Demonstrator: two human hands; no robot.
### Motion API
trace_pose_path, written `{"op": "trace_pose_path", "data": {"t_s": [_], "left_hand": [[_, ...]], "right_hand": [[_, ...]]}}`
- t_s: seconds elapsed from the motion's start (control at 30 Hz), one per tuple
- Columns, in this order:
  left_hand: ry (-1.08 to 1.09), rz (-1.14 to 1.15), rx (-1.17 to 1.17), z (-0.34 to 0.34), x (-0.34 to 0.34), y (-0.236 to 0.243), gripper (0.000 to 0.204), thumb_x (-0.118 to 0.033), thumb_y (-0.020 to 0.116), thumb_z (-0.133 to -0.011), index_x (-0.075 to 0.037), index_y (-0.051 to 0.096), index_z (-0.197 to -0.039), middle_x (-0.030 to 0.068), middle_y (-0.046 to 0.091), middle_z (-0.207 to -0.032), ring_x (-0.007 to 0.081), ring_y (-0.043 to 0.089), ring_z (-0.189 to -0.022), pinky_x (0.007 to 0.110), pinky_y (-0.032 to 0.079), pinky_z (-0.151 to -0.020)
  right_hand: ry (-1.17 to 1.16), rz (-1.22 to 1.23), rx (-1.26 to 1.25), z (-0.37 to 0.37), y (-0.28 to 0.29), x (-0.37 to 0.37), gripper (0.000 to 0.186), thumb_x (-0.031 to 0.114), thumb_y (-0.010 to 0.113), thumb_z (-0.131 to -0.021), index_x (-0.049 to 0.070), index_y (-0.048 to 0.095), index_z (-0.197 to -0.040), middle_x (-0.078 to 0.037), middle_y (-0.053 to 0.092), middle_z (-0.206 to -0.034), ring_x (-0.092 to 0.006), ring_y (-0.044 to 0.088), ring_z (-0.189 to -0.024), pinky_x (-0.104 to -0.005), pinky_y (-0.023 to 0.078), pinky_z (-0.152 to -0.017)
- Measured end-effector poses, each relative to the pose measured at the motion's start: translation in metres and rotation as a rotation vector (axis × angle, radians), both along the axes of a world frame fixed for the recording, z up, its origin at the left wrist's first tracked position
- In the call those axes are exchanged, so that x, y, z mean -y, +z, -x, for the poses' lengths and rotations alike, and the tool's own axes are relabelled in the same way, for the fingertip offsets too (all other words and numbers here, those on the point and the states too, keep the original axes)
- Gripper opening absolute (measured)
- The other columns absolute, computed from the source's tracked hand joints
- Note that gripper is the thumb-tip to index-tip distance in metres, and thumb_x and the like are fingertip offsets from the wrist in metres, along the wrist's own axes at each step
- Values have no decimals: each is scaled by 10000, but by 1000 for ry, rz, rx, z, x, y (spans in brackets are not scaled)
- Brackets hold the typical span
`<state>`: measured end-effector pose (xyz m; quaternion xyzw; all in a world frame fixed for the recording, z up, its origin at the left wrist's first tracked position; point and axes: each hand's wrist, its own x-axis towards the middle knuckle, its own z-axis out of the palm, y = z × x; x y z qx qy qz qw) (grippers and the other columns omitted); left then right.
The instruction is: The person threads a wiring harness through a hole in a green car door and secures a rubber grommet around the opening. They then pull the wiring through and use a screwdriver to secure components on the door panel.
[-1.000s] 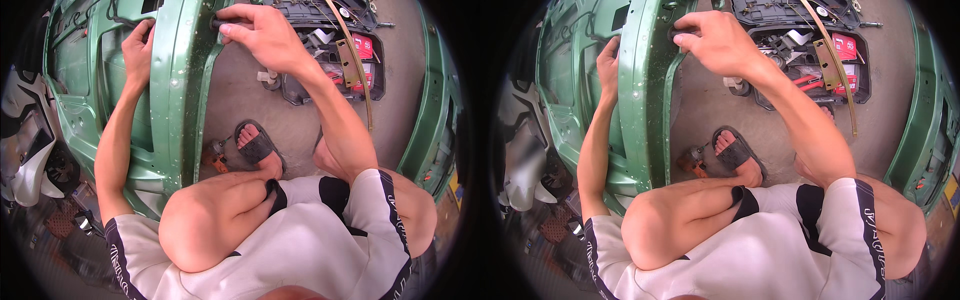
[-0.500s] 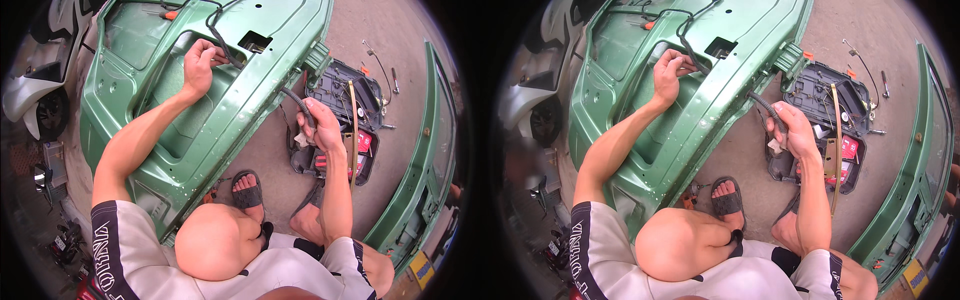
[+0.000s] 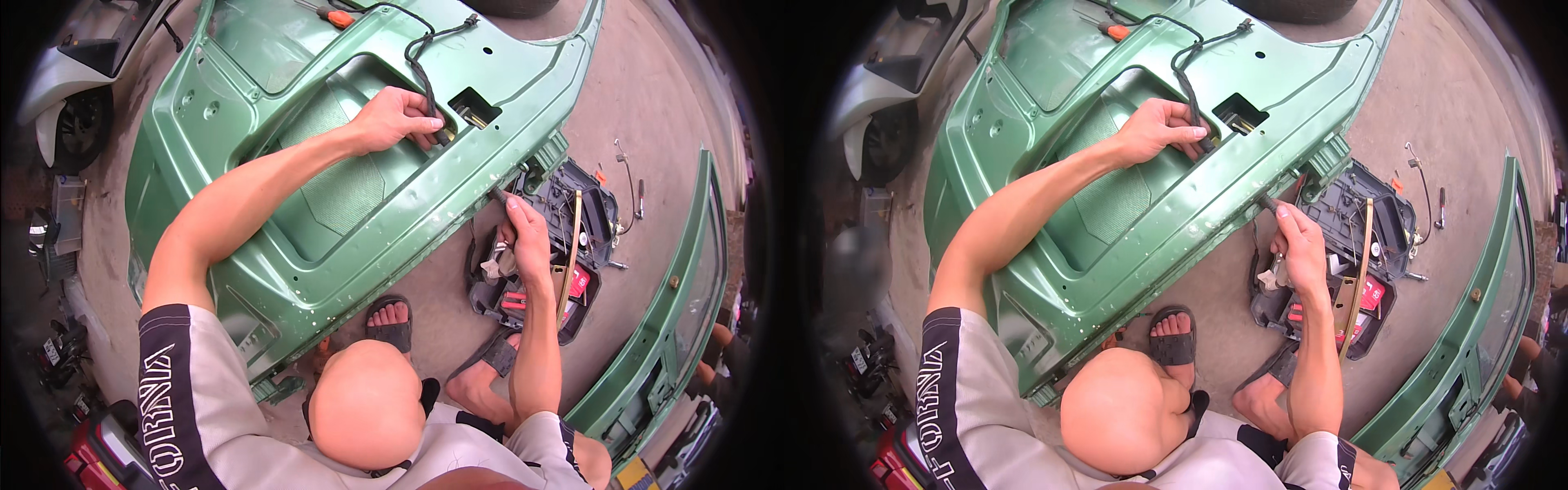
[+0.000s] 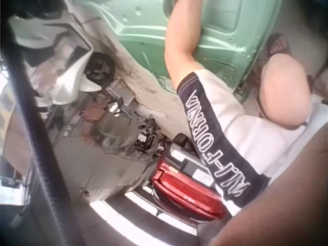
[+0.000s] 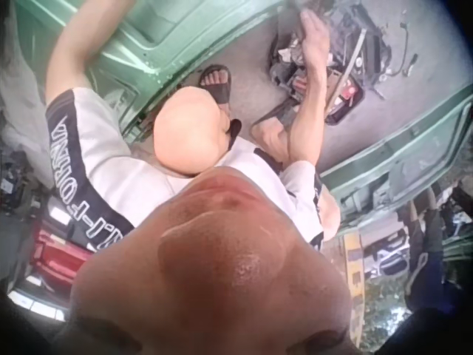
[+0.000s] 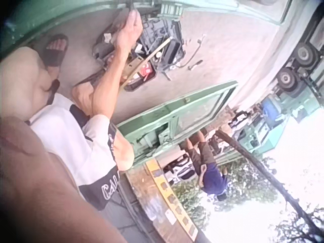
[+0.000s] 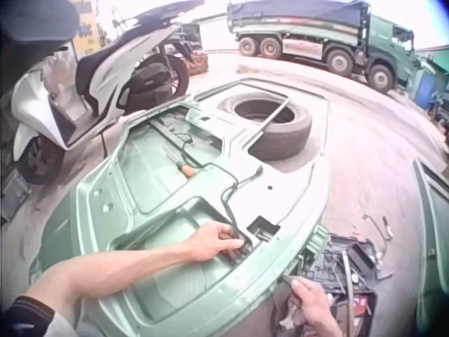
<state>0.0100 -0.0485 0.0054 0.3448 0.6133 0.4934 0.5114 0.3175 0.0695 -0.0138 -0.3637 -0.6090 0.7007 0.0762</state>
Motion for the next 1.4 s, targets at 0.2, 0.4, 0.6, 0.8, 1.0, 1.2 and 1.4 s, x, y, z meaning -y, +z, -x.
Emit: {"op": "trace_pose_path", "data": {"t_s": [0.2,0.4,0.6,0.8,1.0,1.2,1.4], "left_hand": [[-18,66,102,-4,-2,9,271,-190,720,-980,12,719,-1161,121,772,-1040,177,744,-832,299,575,-790],[35,134,137,-13,-4,9,277,-184,695,-990,22,694,-1174,130,758,-1059,193,745,-863,320,596,-812],[-3,176,92,-5,-14,10,284,-237,718,-957,-8,688,-1124,126,748,-1005,207,753,-858,328,602,-816],[14,253,144,0,-10,12,308,-225,789,-920,-13,655,-1100,114,743,-1021,213,768,-888,322,610,-809],[76,252,180,9,-10,10,312,-241,803,-921,-15,633,-1052,86,723,-996,138,711,-764,285,604,-731],[64,194,113,0,-16,5,353,-309,818,-913,-21,653,-1035,53,711,-956,94,661,-701,252,581,-701],[-3,214,9,4,-14,-3,433,-349,786,-927,18,669,-1125,95,710,-999,140,705,-799,278,600,-747]], "right_hand": [[70,-299,63,27,11,-11,244,215,652,-1018,-23,701,-995,10,598,-730,-82,511,-673,-263,382,-611],[73,82,-38,22,0,-23,192,194,632,-1027,10,659,-982,96,430,-685,-23,338,-601,-243,242,-544],[58,232,-162,21,-5,-25,187,193,627,-1043,17,643,-981,99,404,-690,-25,322,-592,-240,243,-546],[-9,-60,43,20,11,-3,191,182,660,-1027,7,663,-950,67,502,-718,-19,380,-636,-234,286,-559],[-30,-63,23,27,9,1,292,286,614,-1051,14,658,-954,17,570,-757,-67,513,-673,-231,411,-595],[30,486,-135,-6,-7,-15,591,558,437,-1081,-2,587,-1199,-69,634,-828,-173,671,-752,-314,589,-649],[73,389,-116,-41,-32,-22,725,635,328,-1078,-4,561,-1330,-106,703,-1047,-205,674,-965,-359,533,-906]]}}
